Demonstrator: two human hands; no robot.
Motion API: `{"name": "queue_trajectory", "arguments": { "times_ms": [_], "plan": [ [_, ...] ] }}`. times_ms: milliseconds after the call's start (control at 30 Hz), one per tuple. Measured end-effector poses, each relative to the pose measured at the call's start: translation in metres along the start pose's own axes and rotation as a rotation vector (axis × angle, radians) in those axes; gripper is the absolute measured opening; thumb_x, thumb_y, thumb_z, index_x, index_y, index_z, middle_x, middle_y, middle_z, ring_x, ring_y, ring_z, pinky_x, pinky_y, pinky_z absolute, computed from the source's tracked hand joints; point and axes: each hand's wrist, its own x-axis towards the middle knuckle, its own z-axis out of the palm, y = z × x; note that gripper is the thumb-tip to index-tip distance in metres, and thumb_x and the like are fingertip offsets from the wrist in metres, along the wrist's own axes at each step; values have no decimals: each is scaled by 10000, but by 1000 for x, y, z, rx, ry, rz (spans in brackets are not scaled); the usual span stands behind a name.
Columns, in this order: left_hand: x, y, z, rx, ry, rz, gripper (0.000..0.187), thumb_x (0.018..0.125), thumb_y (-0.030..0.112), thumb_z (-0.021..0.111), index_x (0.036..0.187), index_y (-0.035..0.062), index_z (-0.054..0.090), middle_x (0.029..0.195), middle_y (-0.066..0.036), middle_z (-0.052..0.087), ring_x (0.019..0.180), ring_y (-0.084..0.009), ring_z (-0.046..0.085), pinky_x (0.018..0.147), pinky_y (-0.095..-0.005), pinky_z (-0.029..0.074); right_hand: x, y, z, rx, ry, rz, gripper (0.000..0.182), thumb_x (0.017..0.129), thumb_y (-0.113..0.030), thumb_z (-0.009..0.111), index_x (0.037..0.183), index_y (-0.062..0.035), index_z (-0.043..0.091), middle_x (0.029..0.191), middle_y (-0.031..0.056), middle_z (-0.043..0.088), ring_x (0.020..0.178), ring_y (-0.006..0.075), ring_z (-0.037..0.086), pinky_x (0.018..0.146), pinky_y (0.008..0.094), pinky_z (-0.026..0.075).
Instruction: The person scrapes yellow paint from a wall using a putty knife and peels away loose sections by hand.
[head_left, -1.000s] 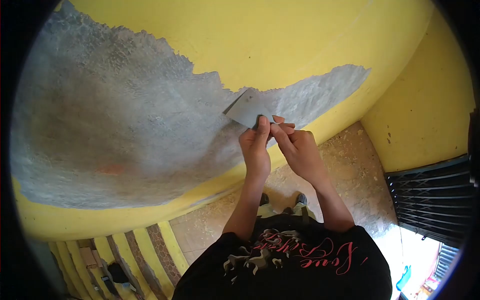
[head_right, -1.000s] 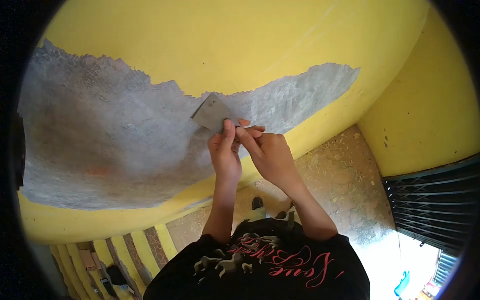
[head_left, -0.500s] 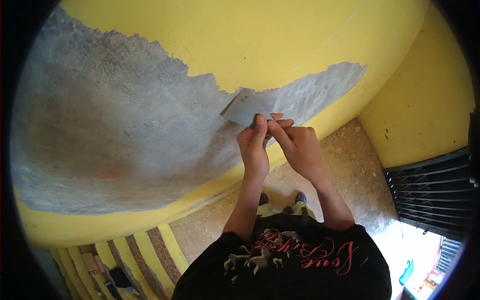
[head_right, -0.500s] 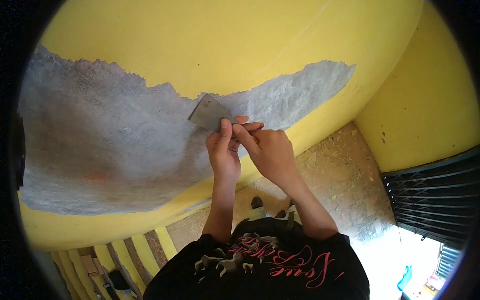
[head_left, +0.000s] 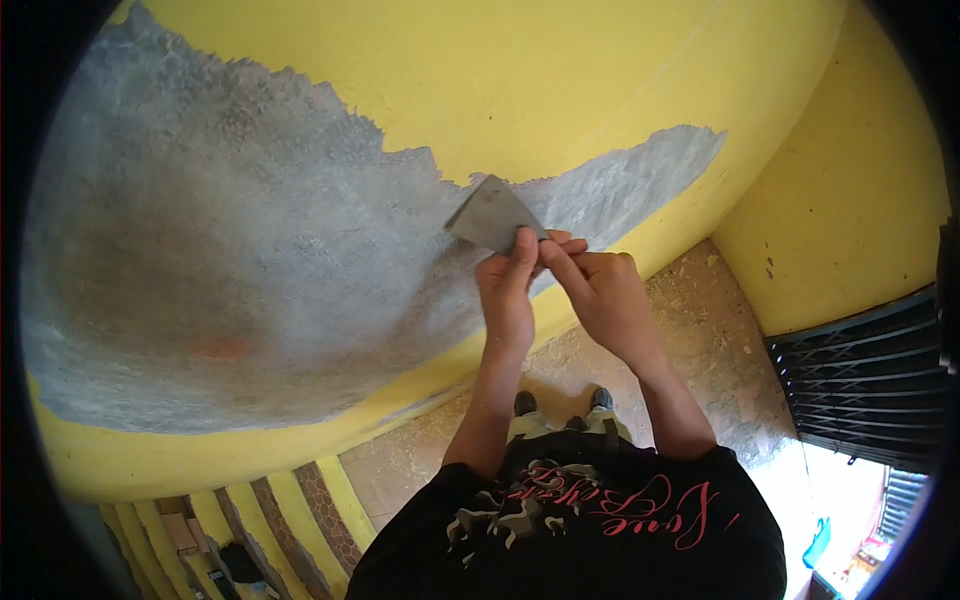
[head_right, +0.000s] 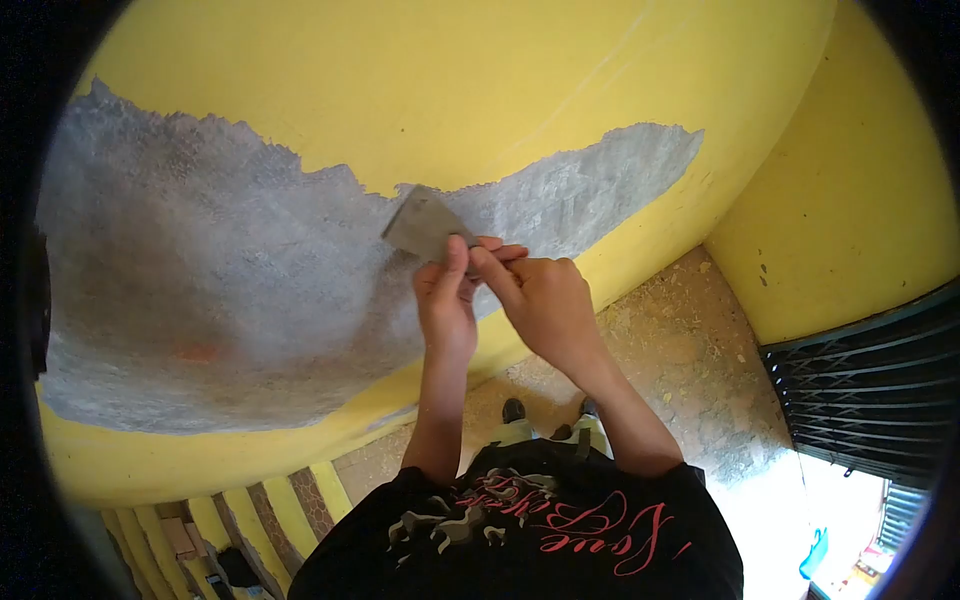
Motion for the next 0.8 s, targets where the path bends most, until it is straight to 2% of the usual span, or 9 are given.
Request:
{"name": "queue_trajectory", "arguments": {
  "times_ms": [33,100,233,300,367,433,533,767,800],
  "plan": [
    [1,-4,-2,-7,8,3,439,953,376,498,905,-40,631,869,-197,683,849,-293,677,796,-354,511,3,5,6,-7,-8,-3,409,927,-316,553,803,61,654,558,234,539,481,267,576,473,368,402],
    [3,-8,-2,-80,37,18,432,957,368,494,905,-38,633,865,-186,684,850,-289,678,792,-349,511,8,9,17,21,85,-65,471,903,-406,556,688,-2,667,556,193,572,523,361,590,487,423,443],
    [1,-3,-3,-34,-11,57,430,967,360,477,889,-34,630,873,-197,681,848,-289,678,786,-346,508,1,0,8,22,37,0,505,904,-428,547,662,2,658,552,204,569,541,382,594,501,443,450],
    [4,-4,0,-40,-5,16,438,969,364,469,879,-34,627,871,-211,677,852,-297,675,794,-360,506,6,2,10,-48,38,-29,502,902,-428,548,662,-2,660,556,204,570,550,384,599,513,444,461],
    [9,-5,-6,-180,20,189,448,977,342,467,890,-66,630,894,-187,676,850,-260,668,805,-329,490,14,4,31,-118,131,-130,500,896,-425,558,657,2,662,547,187,576,529,357,606,495,420,470],
    [7,5,-11,-119,27,216,446,974,351,473,887,-54,639,908,-175,678,860,-254,662,809,-325,486,10,-4,25,-106,92,-165,498,891,-430,563,659,-1,664,553,186,581,537,357,610,493,415,472],
    [1,-1,-12,-26,-28,-17,472,960,390,491,860,-46,641,914,-169,682,878,-225,648,823,-315,476,5,11,16,9,96,-141,526,903,-438,542,645,7,651,551,205,568,537,385,597,498,434,463],
    [3,-2,-11,-17,-53,23,489,974,379,464,831,-57,632,936,-181,679,869,-212,645,817,-305,472,6,5,10,-79,41,-59,533,912,-427,531,644,17,652,542,195,571,539,370,598,512,427,473],
    [5,-5,-10,-34,-9,23,488,975,377,465,843,-64,627,929,-191,676,867,-217,643,810,-306,475,11,10,20,-80,105,-192,431,913,-401,524,733,-47,690,584,168,599,545,354,604,507,426,472]
  ]
}}
